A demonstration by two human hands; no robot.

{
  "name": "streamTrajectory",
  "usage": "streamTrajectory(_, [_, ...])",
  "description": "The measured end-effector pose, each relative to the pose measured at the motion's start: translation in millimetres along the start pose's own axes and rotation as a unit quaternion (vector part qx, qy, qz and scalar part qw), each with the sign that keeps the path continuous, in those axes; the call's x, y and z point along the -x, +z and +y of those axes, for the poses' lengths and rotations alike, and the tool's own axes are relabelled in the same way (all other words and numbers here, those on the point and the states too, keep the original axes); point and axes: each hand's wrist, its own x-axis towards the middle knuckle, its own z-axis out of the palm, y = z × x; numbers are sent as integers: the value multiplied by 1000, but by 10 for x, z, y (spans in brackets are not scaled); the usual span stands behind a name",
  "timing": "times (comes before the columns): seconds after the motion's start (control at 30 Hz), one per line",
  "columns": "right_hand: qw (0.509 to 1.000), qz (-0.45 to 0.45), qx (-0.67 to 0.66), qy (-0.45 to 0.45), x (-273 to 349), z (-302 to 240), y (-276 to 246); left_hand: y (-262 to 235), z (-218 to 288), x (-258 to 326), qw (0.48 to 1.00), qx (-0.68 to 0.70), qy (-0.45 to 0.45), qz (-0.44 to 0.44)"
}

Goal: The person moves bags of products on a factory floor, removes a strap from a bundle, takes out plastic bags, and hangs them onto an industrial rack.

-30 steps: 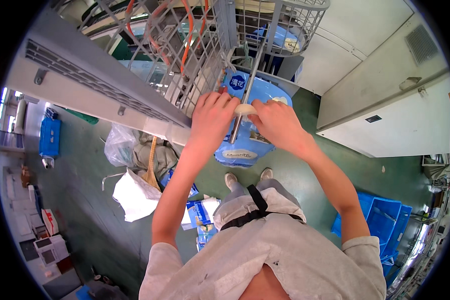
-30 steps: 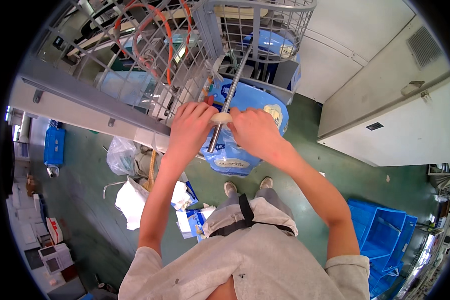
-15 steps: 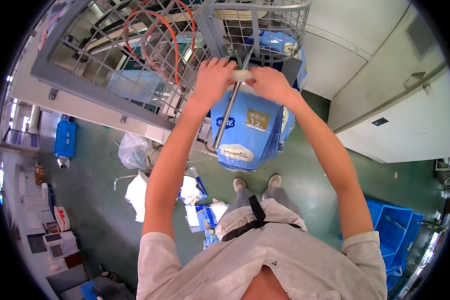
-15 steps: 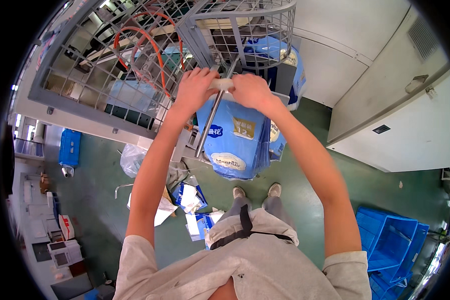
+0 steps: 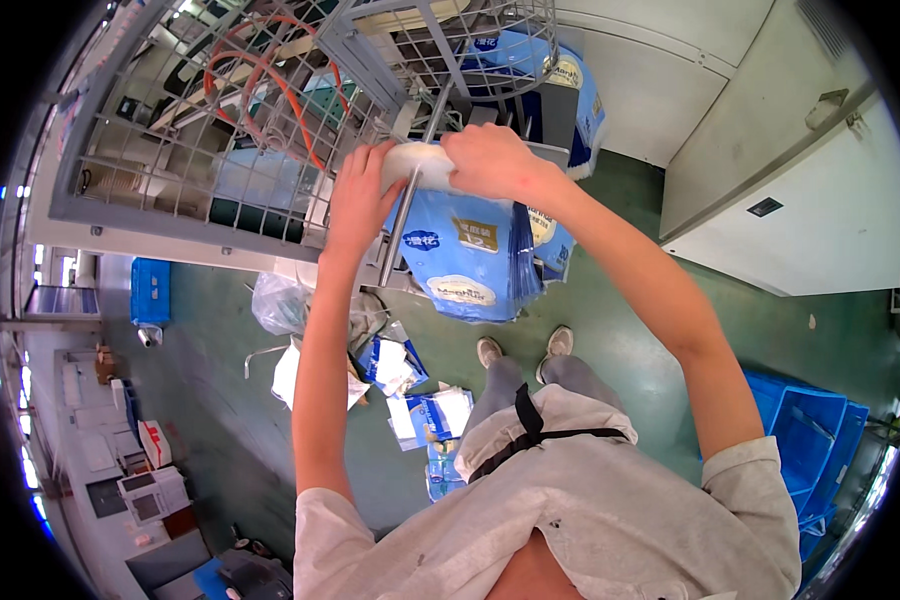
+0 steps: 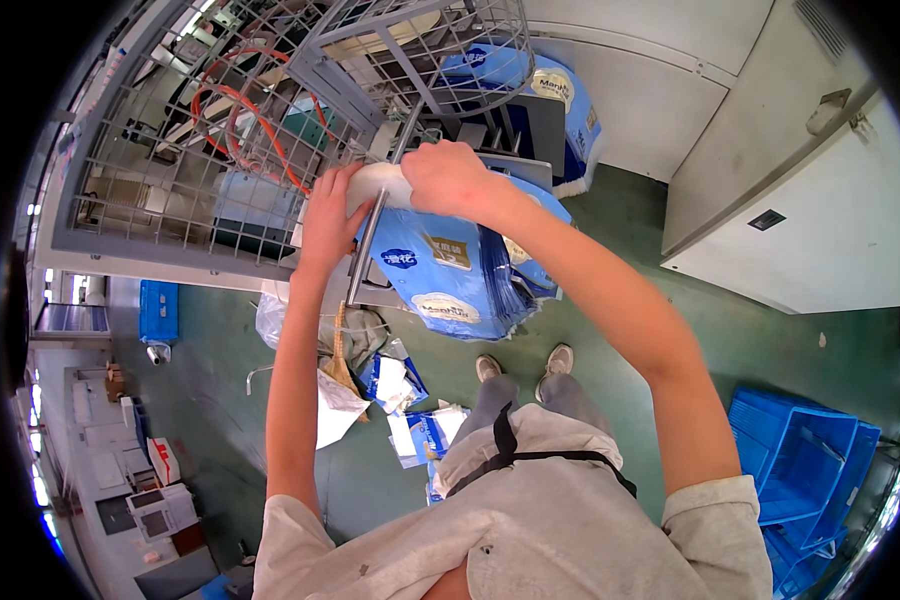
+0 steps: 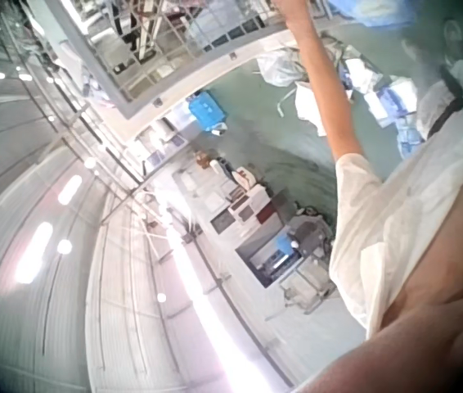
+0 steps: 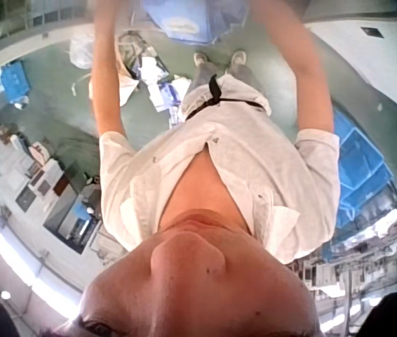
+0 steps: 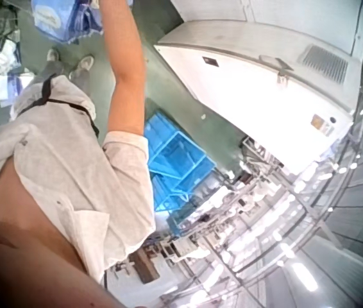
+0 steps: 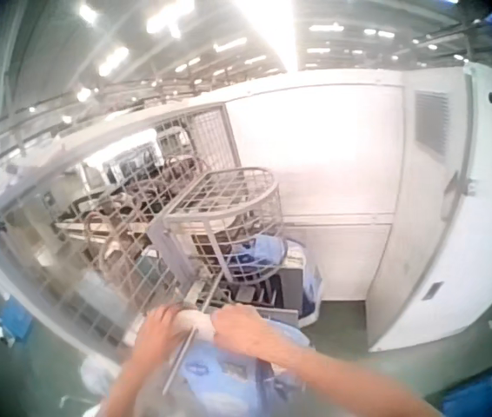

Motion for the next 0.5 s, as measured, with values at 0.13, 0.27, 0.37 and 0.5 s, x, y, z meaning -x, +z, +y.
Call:
streamTrajectory(0.13, [1000,-9,19,8,10,-10,7,-42,171,110,990,4,-1,142])
streamTrajectory(0.27, [999,23,24,6,-37,-124,86,-25,272,616,974,55,-217,26])
streamTrajectory(0.37, [992,104,66,-35,-106,-174,206,-49,401,559,878,331,-318,-136])
streamTrajectory(0.5, [989,121,84,-32,-85,-186,262,196,200,550,825,428,-338,-147])
